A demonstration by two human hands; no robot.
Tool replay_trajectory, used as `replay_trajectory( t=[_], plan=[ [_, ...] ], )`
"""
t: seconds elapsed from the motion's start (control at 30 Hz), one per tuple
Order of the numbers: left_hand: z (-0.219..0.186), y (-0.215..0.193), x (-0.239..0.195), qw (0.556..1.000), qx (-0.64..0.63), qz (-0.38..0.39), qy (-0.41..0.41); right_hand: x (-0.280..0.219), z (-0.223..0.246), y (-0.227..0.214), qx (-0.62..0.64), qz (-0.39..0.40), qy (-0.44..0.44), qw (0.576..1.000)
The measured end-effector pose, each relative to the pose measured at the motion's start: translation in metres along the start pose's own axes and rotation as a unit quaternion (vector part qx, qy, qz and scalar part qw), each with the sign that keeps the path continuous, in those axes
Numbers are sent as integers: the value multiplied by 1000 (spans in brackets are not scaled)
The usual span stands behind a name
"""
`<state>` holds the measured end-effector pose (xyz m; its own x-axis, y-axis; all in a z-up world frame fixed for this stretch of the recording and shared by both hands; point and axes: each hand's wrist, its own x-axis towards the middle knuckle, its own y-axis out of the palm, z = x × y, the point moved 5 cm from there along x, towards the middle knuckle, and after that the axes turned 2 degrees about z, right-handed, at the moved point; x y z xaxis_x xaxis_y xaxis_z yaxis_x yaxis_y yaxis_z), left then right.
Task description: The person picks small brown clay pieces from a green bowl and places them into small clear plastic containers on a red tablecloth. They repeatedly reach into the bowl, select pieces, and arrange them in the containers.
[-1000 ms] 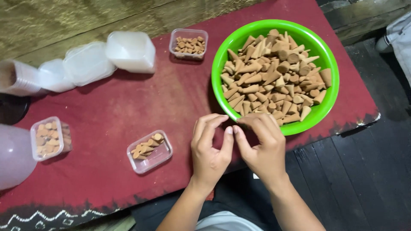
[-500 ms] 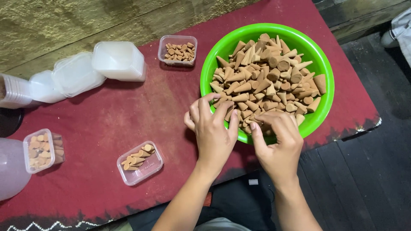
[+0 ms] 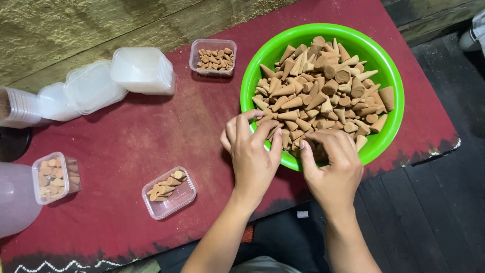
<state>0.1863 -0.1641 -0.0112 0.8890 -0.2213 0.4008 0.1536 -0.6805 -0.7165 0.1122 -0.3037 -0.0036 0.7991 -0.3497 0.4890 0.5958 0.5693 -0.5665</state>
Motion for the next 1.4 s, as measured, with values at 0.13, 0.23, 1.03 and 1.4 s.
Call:
replay_trajectory(
  t=[0.13, 0.23, 1.03, 1.4],
  plan=[
    [-10, -14, -1, 999, -41, -8, 12, 0, 4, 1, -16, 9, 7, 1000],
    [-14, -26, -5, 988, -155, 2, -6, -3, 9, -3, 17, 8, 2, 1000],
    [52, -147, -145, 843, -511, -132, -101, -88, 126, 53, 341, 200, -32, 918],
    [69, -183, -163, 858, -482, -157, -86, -104, 153, 70, 375, 232, -28, 897]
  ],
)
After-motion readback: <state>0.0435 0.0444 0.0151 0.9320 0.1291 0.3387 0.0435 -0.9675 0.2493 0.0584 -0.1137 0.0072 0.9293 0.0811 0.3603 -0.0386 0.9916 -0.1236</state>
